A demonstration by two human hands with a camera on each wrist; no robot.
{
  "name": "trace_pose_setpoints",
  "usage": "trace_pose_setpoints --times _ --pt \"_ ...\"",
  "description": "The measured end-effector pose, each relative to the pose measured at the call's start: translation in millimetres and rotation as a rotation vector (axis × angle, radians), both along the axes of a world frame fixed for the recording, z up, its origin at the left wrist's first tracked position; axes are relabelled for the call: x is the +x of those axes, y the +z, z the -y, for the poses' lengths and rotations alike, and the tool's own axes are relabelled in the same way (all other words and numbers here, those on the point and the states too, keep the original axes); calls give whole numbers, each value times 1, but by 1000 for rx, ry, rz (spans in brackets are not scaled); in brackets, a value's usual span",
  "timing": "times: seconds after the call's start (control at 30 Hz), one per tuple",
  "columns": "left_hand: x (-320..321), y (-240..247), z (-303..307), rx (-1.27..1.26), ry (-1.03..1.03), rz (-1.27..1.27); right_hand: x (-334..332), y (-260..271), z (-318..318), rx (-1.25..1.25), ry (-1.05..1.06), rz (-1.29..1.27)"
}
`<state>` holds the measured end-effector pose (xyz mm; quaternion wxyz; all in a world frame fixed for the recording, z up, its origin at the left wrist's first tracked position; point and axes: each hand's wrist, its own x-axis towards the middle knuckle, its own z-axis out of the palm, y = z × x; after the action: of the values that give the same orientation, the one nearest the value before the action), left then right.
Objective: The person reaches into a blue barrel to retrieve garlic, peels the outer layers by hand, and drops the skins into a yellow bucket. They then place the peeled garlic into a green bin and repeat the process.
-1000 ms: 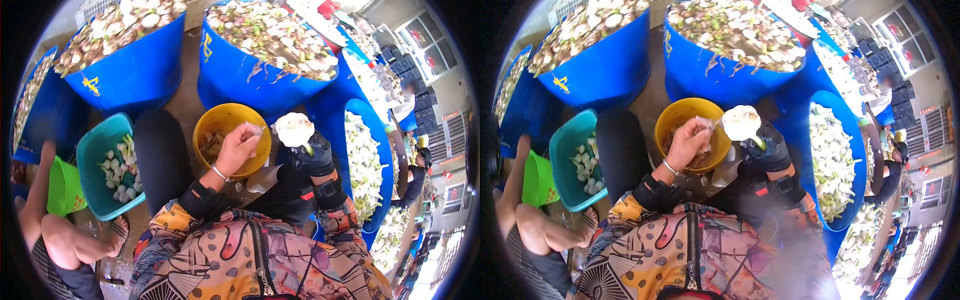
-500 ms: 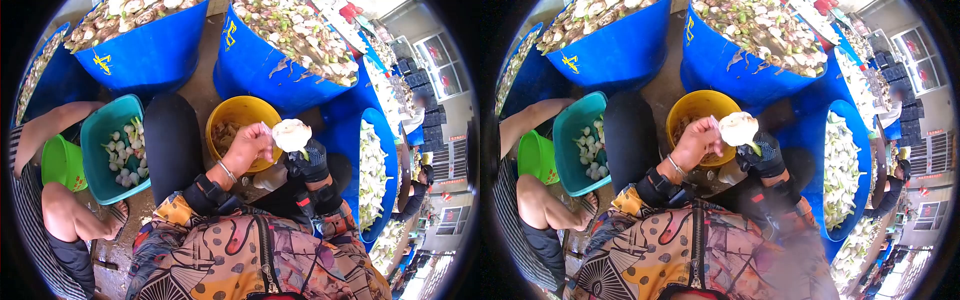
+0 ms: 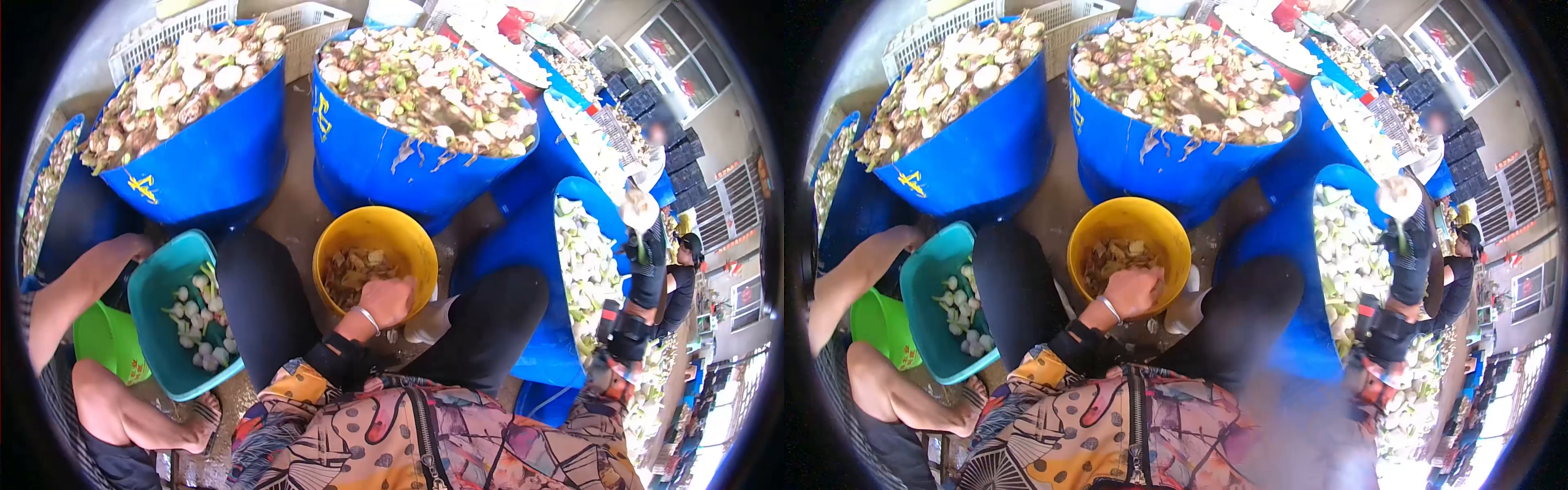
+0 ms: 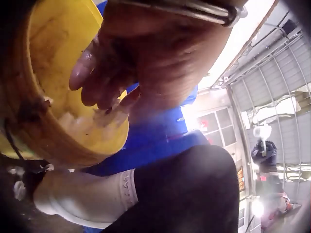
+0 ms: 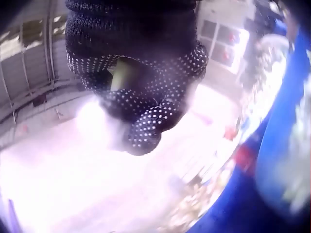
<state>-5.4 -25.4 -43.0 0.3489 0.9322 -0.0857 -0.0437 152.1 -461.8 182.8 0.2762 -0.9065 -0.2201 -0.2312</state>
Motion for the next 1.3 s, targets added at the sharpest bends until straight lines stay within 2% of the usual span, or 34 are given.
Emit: trace_pose_setpoints --times 0.03,0.13,0.17,0.27,0.3,0.33,0.37,0.4,0.47,0.53,0.57,0.6,0.67,0.73,0.8,0.93,0.97,1.07,1.1,1.13,1.2,1.23,1.27,1.3 --pt "1 -2 1 53 -40 -48 2 10 27 115 -4 -131" --pt "0 -1 3 117 -78 -75 -8 26 35 -570 -294 245" --pt "1 -1 3 120 -75 -66 -1 22 47 -710 -302 327" --pt "6 0 3 117 -34 -72 19 25 9 -172 -145 107" --pt "8 2 3 106 -11 -117 36 18 -4 9 -7 -31" --pt "9 3 2 106 13 -114 22 32 -67 319 -83 -295" --pt "10 4 1 105 38 -110 35 27 -92 339 82 -307" --pt "10 4 0 104 64 -106 52 20 -116 206 111 -298" --pt "10 3 -3 93 128 -85 69 9 -179 224 443 -350" --pt "12 1 -5 69 179 -64 81 8 -240 -72 545 -150" --pt "14 -3 -6 51 196 -56 85 9 -270 -134 499 -162" --pt "14 -5 -7 31 212 -50 96 9 -293 -233 580 -81" --pt "15 -3 -5 36 209 -129 119 -3 -334 -295 713 -214" --pt "15 -5 -5 34 197 -142 129 -13 -359 -618 684 -165" --pt "14 -9 -5 17 175 -94 132 -26 -371 -697 645 -109" --pt "17 -7 -7 -141 194 -45 151 -43 -380 -687 663 -127" --pt "17 -9 -7 -176 206 -48 152 -43 -376 -677 612 -187" --pt "19 -11 -9 -287 254 -44 156 -36 -372 -633 363 -68" --pt "19 -8 -8 -329 276 -40 158 -33 -367 -414 449 33" --pt "18 -7 -7 -369 296 -39 166 -25 -361 -413 444 -163" --pt "19 -6 -3 -536 384 27 161 -20 -353 -400 502 -257" --pt "18 -7 0 -618 429 59 161 -28 -352 -448 578 -217" --pt "17 -13 0 -724 389 -48 157 -32 -356 -495 655 -174" --pt "19 -24 -1 -827 347 -153 153 -35 -360 -598 608 -211"
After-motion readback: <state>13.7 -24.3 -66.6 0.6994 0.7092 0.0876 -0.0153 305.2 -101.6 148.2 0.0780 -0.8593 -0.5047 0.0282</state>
